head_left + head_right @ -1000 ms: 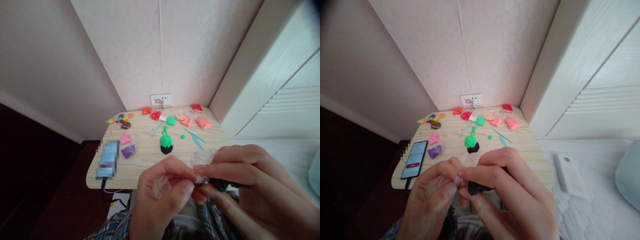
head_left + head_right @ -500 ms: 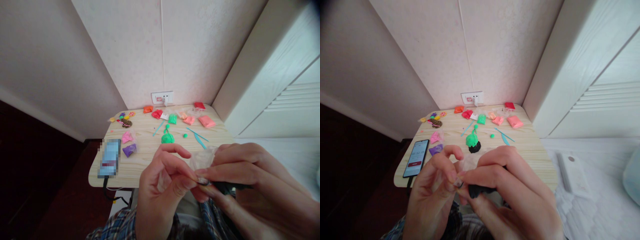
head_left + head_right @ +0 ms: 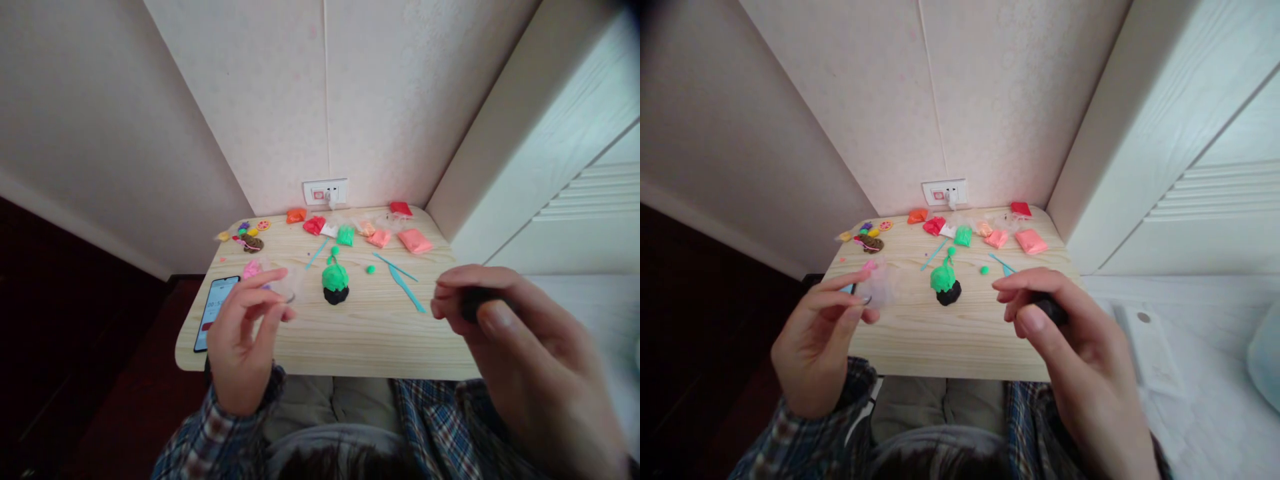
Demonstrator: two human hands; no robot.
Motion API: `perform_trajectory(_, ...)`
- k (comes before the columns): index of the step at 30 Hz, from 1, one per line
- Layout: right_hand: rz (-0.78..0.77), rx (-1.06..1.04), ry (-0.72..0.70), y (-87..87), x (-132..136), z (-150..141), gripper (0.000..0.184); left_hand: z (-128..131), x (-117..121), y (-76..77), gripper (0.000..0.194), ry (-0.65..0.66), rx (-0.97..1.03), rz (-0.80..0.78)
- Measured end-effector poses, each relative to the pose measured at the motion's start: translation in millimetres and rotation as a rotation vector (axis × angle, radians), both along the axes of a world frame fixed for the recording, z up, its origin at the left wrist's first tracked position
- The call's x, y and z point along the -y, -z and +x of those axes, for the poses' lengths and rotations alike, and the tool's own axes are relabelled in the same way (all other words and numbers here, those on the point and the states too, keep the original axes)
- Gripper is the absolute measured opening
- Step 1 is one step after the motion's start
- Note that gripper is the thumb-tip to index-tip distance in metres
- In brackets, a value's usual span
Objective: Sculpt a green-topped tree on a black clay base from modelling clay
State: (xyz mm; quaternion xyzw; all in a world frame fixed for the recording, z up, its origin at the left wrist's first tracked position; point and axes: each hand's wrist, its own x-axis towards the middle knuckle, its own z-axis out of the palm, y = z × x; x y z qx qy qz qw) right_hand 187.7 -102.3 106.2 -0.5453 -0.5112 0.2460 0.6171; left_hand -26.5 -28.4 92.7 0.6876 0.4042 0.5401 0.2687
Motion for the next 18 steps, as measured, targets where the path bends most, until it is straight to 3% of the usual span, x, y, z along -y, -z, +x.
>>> perform_trajectory(3,-0.123,-0.324,-0.143,27.3,-12,5,0.020,-23,-35,33.8,0.005,-0.162,-0.381,0.073)
perform_trajectory(6,-0.206,-0.525,-0.147,46.3,-22,3,0.014,-26,-62,64.9,0.010,-0.132,-0.555,0.038)
perform_trajectory(8,-0.228,-0.568,-0.133,52.7,-24,0,0.014,-21,-73,77.8,0.014,-0.078,-0.627,0.006)
perform_trajectory(14,-0.220,-0.610,-0.145,66.4,-24,-6,0.019,-11,-84,84.2,0.029,0.012,-0.612,-0.030)
perform_trajectory(18,-0.210,-0.718,-0.130,74.9,-28,-17,0.020,-9,-66,75.9,0.027,-0.039,-0.373,-0.107)
